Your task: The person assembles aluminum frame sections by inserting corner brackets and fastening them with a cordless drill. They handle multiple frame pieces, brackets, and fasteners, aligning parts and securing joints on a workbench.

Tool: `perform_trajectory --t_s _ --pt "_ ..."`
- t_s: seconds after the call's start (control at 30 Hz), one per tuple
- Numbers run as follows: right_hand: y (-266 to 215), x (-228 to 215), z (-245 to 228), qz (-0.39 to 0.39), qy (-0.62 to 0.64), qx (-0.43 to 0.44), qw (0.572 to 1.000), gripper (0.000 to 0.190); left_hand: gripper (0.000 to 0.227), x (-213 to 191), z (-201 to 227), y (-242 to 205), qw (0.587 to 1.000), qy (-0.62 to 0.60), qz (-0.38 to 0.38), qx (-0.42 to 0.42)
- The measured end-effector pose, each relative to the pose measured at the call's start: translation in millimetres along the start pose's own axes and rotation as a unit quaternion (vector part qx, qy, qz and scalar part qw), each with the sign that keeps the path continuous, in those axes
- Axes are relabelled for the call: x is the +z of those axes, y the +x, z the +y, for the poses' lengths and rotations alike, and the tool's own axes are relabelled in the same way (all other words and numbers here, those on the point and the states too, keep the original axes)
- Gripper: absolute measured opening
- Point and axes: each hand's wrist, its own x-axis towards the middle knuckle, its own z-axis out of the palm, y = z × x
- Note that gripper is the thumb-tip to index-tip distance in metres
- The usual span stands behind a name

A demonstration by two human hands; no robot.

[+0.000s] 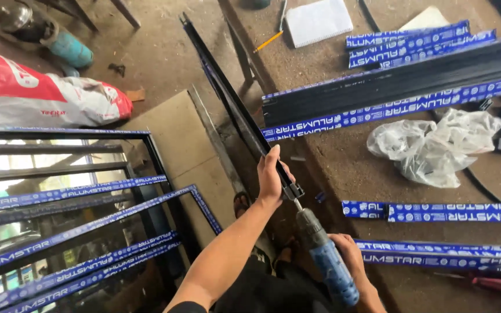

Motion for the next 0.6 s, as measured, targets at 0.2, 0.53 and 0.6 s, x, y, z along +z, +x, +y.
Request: perform_trajectory --t_s 0.2,0.53,0.6 --pt "21 1 12 0.015 -0.108 -0.058 0.992 0.032 0.047 -3 6 0 1.0 0.003 -0.025 0.013" --pt "20 4 2 -0.042 -0.175 -0.095 0.979 0.043 0.036 -18 5 -3 0.999 -0.013 0.014 -0.029" --pt "33 3 -29 -0.021 -0.157 -0.131 0.979 0.048 0.036 -21 5 0 0.999 -0.013 0.016 -0.032"
